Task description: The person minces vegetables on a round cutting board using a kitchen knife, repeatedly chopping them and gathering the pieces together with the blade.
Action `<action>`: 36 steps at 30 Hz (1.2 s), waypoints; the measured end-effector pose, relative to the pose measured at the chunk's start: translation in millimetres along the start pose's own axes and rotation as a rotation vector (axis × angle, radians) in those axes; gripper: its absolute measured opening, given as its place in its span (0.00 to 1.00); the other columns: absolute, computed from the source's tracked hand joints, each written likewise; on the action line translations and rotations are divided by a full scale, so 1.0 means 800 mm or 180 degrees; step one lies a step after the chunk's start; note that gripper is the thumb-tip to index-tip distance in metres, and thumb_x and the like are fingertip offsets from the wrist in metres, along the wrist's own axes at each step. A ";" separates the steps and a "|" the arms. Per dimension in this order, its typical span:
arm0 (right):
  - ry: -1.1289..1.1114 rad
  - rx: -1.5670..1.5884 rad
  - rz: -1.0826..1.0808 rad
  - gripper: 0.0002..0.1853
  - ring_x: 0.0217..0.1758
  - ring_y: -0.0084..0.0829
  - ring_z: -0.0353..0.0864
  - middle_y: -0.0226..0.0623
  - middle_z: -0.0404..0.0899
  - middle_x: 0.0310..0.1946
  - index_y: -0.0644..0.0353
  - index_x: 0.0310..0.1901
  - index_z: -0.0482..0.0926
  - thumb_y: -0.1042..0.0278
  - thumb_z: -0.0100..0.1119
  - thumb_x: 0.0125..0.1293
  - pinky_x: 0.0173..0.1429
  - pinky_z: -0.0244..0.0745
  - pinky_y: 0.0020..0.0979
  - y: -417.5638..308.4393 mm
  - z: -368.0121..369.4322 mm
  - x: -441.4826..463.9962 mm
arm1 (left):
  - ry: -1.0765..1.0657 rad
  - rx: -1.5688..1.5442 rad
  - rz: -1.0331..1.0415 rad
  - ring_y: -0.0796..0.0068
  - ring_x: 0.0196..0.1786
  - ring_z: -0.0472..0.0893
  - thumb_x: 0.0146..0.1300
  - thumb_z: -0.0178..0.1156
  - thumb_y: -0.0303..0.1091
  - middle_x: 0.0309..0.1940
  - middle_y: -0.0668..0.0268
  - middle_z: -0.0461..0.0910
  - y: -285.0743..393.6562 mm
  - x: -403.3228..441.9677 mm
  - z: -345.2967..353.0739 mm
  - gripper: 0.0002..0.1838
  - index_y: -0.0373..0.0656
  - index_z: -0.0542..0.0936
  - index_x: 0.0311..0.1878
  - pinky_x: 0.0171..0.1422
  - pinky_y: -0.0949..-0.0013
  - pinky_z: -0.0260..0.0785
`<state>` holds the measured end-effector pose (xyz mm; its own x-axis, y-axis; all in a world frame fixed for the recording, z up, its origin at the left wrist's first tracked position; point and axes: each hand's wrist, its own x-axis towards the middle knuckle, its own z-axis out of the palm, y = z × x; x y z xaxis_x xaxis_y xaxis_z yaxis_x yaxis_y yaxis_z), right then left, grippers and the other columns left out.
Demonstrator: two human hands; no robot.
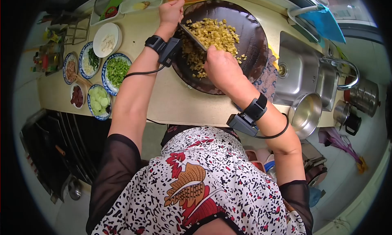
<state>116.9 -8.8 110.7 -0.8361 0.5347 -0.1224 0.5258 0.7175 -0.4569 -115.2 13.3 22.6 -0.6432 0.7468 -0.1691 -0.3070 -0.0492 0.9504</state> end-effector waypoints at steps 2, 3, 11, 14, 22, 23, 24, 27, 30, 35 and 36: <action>-0.0095 0.0030 0.0034 0.06 0.32 0.56 0.82 0.57 0.79 0.25 0.69 0.32 0.71 0.77 0.56 0.55 0.40 0.78 0.47 0.006 0.004 0.003 | 0.0153 0.0080 0.0023 0.80 0.08 0.60 0.65 0.60 0.34 0.10 0.71 0.65 -0.009 -0.001 0.005 0.18 0.41 0.70 0.19 0.15 0.75 0.51; -0.0145 0.0028 0.0135 0.07 0.32 0.56 0.82 0.57 0.79 0.25 0.69 0.32 0.71 0.76 0.57 0.55 0.40 0.78 0.47 0.009 0.012 0.000 | 0.0181 0.0178 0.0051 0.81 0.09 0.61 0.65 0.60 0.34 0.10 0.72 0.66 -0.014 -0.001 0.002 0.19 0.41 0.71 0.17 0.16 0.76 0.51; 0.0021 0.0404 0.0120 0.10 0.30 0.58 0.80 0.57 0.77 0.21 0.68 0.35 0.67 0.73 0.57 0.57 0.40 0.76 0.51 0.046 0.051 -0.027 | 0.0432 0.0504 0.0942 0.86 0.12 0.64 0.64 0.60 0.36 0.11 0.74 0.69 -0.013 -0.024 0.018 0.20 0.43 0.72 0.15 0.16 0.78 0.51; -0.0009 0.0552 0.0168 0.09 0.31 0.59 0.79 0.57 0.77 0.21 0.69 0.34 0.68 0.74 0.56 0.57 0.40 0.76 0.51 0.025 0.030 -0.025 | 0.0296 0.0776 0.0831 0.85 0.11 0.64 0.64 0.60 0.35 0.11 0.72 0.68 0.009 -0.019 0.020 0.19 0.43 0.73 0.16 0.16 0.78 0.51; -0.0062 0.0719 0.0220 0.10 0.30 0.57 0.80 0.58 0.77 0.22 0.70 0.35 0.69 0.73 0.56 0.58 0.39 0.77 0.50 0.037 0.054 -0.028 | 0.0385 0.0917 0.0650 0.87 0.17 0.64 0.62 0.59 0.35 0.12 0.76 0.67 -0.026 -0.022 0.011 0.19 0.37 0.74 0.16 0.22 0.76 0.55; -0.0092 0.0599 0.0216 0.11 0.31 0.57 0.80 0.56 0.77 0.22 0.68 0.36 0.69 0.69 0.57 0.61 0.39 0.76 0.50 0.044 0.053 -0.031 | 0.0392 0.0853 0.0745 0.84 0.11 0.64 0.65 0.59 0.34 0.13 0.73 0.68 -0.028 -0.023 0.010 0.17 0.41 0.73 0.19 0.16 0.77 0.53; -0.0142 0.0496 0.0185 0.12 0.31 0.56 0.80 0.55 0.78 0.23 0.67 0.36 0.69 0.67 0.58 0.61 0.39 0.76 0.50 0.044 0.045 -0.031 | 0.0536 0.0656 0.0700 0.84 0.12 0.65 0.65 0.59 0.34 0.13 0.73 0.68 -0.022 -0.026 0.011 0.17 0.42 0.73 0.19 0.16 0.77 0.53; -0.0297 0.0192 -0.0019 0.14 0.32 0.54 0.81 0.52 0.78 0.23 0.63 0.37 0.70 0.61 0.59 0.63 0.40 0.76 0.50 0.046 0.010 -0.023 | 0.0889 0.0217 0.0415 0.84 0.12 0.65 0.65 0.60 0.35 0.14 0.73 0.68 0.003 -0.054 0.011 0.17 0.41 0.73 0.20 0.16 0.77 0.55; -0.0286 -0.0443 -0.0430 0.13 0.32 0.49 0.81 0.47 0.79 0.23 0.61 0.37 0.72 0.60 0.60 0.62 0.38 0.77 0.46 0.060 -0.038 -0.002 | 0.1090 0.0094 0.0367 0.83 0.12 0.64 0.66 0.59 0.35 0.14 0.72 0.68 0.022 -0.070 0.007 0.18 0.41 0.72 0.19 0.16 0.76 0.55; -0.0546 -0.0963 -0.0904 0.11 0.34 0.48 0.82 0.46 0.80 0.26 0.60 0.37 0.76 0.61 0.61 0.60 0.41 0.77 0.46 0.089 -0.073 0.059 | 0.1801 -0.0285 0.0481 0.82 0.11 0.63 0.63 0.57 0.32 0.13 0.72 0.69 0.008 -0.070 0.016 0.18 0.38 0.71 0.16 0.15 0.75 0.54; -0.0594 -0.1018 -0.0925 0.11 0.35 0.48 0.82 0.45 0.80 0.26 0.60 0.38 0.77 0.61 0.60 0.59 0.41 0.77 0.46 0.092 -0.075 0.069 | 0.1883 -0.0304 0.0451 0.83 0.12 0.63 0.62 0.57 0.31 0.13 0.72 0.69 0.005 -0.068 0.017 0.18 0.38 0.71 0.16 0.15 0.74 0.54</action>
<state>118.6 100.4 123.2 -0.9543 0.2229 -0.1992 0.2630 0.9428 -0.2048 -72.1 -18.8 39.5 -0.9541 0.2355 -0.1848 -0.2339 -0.2009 0.9513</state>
